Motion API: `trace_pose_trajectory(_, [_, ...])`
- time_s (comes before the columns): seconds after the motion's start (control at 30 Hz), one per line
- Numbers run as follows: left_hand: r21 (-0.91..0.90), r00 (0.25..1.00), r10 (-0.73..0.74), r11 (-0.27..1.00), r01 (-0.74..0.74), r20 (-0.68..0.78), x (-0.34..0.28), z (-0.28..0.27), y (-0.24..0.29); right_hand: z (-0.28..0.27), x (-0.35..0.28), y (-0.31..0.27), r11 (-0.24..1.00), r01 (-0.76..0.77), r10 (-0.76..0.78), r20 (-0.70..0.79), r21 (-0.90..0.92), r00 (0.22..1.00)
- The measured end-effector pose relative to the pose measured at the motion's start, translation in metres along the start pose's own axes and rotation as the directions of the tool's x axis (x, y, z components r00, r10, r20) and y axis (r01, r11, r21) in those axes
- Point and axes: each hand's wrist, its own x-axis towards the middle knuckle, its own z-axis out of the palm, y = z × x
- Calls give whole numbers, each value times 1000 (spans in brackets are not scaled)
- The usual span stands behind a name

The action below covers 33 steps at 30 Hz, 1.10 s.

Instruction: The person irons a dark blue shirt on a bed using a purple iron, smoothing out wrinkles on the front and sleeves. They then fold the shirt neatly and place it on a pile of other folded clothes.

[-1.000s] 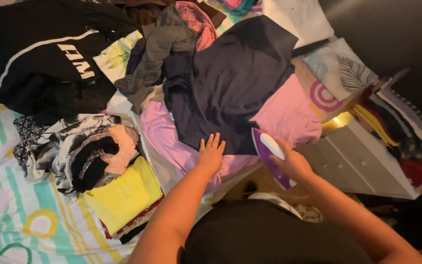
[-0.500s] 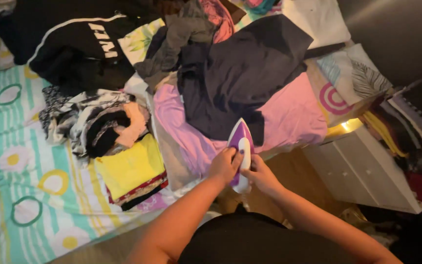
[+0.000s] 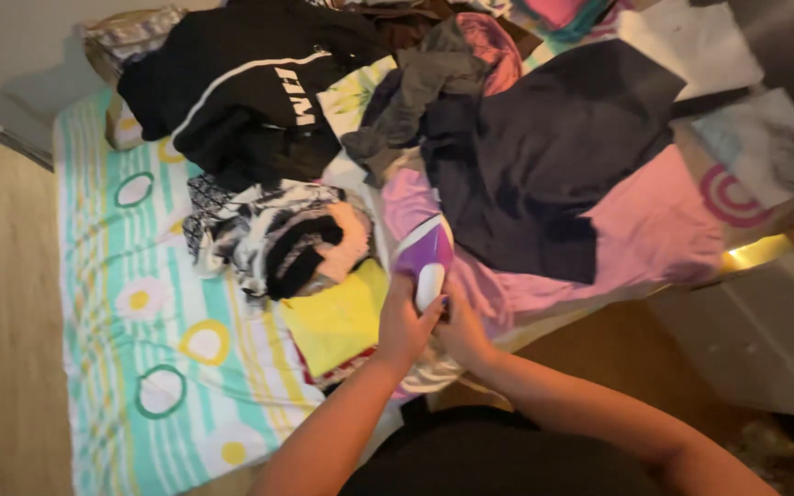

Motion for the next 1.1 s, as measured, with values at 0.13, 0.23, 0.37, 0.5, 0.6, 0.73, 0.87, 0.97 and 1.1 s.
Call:
trace_pose_trajectory(0.13, [-138,995,89,986,-96,-55,9,-36,-46,59,40,13,993,4,-11,59,116,998])
trace_pose_trajectory(0.23, [-108,997,68,992,-72,-41,14,-36,-102,82,72,62,526,-249,251,132,813,959])
trace_pose_trajectory(0.37, [124,962,-266,958,257,67,4,-19,-166,88,88,93,910,-36,88,109,-412,990])
trace_pose_trajectory(0.5, [140,933,-360,925,354,16,-12,-28,-178,109,83,116,993,-116,106,228,30,968])
trace_pose_trajectory(0.6, [187,920,-384,912,365,78,-16,-41,-177,114,77,119,990,2,27,206,-140,978])
trace_pose_trajectory(0.73, [216,832,-537,837,503,141,-3,-12,-194,94,92,165,984,-161,135,263,80,955])
trace_pose_trajectory(0.87, [231,942,-319,929,290,100,7,-10,-181,87,91,166,846,-438,383,223,306,896])
trace_pose_trajectory(0.97, [216,954,-289,940,266,84,10,-16,-176,94,82,76,875,-483,470,181,35,864])
trace_pose_trajectory(1.1, [198,860,-428,902,385,279,13,-24,-160,76,69,167,931,-220,266,127,-292,956])
